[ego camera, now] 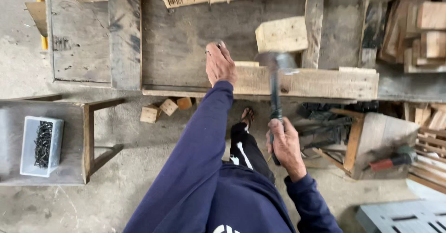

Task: The person assembles wooden blocks by placing them on a workbench and securing them with nails using a hammer. The person repeatedly positions the blocks, hammers nails into them, and adjusts their placement to ensure alignment.

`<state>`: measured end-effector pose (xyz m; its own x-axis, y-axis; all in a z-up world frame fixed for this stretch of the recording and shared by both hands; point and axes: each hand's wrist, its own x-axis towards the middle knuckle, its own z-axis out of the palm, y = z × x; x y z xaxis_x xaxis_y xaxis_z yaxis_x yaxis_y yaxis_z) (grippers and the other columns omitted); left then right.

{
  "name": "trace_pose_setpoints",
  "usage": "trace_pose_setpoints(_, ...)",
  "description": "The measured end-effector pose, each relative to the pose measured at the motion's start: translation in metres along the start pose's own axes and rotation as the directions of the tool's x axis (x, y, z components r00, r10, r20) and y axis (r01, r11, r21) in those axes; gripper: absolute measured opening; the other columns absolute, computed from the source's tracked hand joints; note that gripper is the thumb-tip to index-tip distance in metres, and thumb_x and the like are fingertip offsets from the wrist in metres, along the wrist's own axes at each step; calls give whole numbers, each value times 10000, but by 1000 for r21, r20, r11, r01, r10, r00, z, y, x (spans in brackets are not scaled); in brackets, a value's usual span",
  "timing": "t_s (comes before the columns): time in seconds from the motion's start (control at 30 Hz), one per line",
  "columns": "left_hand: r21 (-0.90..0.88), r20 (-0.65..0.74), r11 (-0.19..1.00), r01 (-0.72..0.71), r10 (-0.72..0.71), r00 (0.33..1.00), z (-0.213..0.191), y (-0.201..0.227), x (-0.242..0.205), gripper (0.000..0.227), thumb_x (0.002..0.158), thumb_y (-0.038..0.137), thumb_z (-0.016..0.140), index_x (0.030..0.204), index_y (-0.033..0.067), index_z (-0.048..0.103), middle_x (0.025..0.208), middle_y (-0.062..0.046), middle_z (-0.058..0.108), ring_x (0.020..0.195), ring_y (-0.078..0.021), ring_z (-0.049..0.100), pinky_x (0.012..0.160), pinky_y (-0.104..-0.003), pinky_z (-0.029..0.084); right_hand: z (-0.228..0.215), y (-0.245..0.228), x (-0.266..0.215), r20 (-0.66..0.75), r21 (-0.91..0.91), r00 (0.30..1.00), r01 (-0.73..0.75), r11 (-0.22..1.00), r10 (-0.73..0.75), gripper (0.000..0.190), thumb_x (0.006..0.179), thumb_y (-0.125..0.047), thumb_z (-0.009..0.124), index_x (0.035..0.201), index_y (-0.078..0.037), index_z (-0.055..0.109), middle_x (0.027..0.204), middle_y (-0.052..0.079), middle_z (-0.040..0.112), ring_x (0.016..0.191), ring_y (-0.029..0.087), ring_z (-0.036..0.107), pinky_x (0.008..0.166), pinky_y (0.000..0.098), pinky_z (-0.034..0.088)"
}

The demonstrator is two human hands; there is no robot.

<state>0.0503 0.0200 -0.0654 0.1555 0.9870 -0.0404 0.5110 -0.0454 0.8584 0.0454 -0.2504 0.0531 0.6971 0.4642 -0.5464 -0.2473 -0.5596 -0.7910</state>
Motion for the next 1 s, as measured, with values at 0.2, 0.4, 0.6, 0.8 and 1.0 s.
trace_pose_setpoints(0.2, -116, -79, 976, -185, 176, 981, 3, -15, 12, 273, 1100, 260, 521, 1012, 13, 595, 1024, -212, 648, 934, -444, 614, 783, -504, 487, 2, 21, 0, -38, 532, 915, 359, 767, -402, 379, 959, -337, 682, 1156, -47, 538, 930, 38, 617, 705, 129, 604, 563, 282, 505)
trace_pose_setpoints(0.4, -263, -70, 916, -303, 295, 953, -12, -10, 11, 268, 1070, 299, 599, 1209, 96, 706, 1075, -174, 736, 979, -358, 732, 863, -419, 574, -2, 39, 23, 148, -30, 988, -45, 999, 49, 353, 1067, -358, 560, 973, -18, 568, 628, 33, 530, 453, 115, 489, 420, 255, 393)
trace_pose_setpoints(0.6, -80, -11, 977, -196, 196, 981, -15, -2, 6, 282, 1032, 358, 623, 1132, 94, 611, 921, -198, 737, 835, -422, 693, 722, -510, 516, -30, 23, 4, 184, 108, 981, -75, 991, 54, 283, 996, -327, 592, 962, -46, 591, 619, 5, 538, 425, 100, 485, 374, 262, 372)
trace_pose_setpoints(0.8, -763, 158, 632, 133, -16, 987, -37, -13, -10, 184, 1153, 195, 585, 1019, 72, 613, 858, -7, 598, 738, -87, 519, 624, -257, 409, -35, 31, 21, 277, 36, 956, -114, 993, 99, 314, 1031, -336, 612, 990, -30, 554, 628, -1, 509, 463, 80, 479, 410, 257, 403)
trace_pose_setpoints(1.0, -851, 414, 250, 463, -224, 882, -70, -11, -62, 131, 1062, 205, 647, 1072, 89, 707, 888, 27, 668, 711, -36, 580, 552, -199, 441, -59, 21, 41, 344, -9, 936, -74, 997, 73, 303, 1007, -325, 623, 1004, -28, 564, 612, 6, 518, 447, 94, 472, 395, 267, 387)
